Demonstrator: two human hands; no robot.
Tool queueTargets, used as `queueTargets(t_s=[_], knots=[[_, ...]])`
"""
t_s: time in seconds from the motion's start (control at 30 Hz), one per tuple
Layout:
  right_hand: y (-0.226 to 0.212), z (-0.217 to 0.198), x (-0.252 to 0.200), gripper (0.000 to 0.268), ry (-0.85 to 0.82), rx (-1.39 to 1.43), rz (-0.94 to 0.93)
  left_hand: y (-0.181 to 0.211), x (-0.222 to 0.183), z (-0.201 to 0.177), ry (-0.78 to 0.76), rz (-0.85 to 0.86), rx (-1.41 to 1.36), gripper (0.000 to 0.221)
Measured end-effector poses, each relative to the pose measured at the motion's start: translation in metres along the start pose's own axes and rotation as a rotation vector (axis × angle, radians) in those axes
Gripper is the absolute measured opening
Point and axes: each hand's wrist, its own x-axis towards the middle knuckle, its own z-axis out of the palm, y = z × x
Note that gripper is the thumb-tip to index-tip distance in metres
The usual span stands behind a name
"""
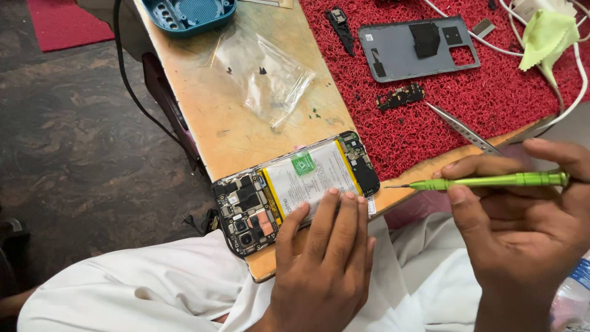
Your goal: The person repairs a disassembled smartphone by using tweezers and a green screwdriver to manipulate internal components and connectors. They then test the device by turning it on and interacting with the touchscreen.
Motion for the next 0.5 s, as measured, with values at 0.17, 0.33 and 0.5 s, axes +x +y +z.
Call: queueTargets(t_s=[0.17,0.33,0.5], knots=[[-0.004,0.003,0.0057,0.054,-0.118,0.146,-0.155,0.0002,0.0003,-0.0005,0.001,0.002,0.002,0.041],[-0.0052,0.0052,0.0087,0.054,-0.155,0.136,-0.176,0.0001,0.0004,-0.0012,-0.011,0.004,0.008,0.041],[-0.0039,0.0067,0.009,0.054,-0.167,0.163,-0.177,-0.0002,0.0002,-0.0012,-0.003,0.003,0.009,0.041]])
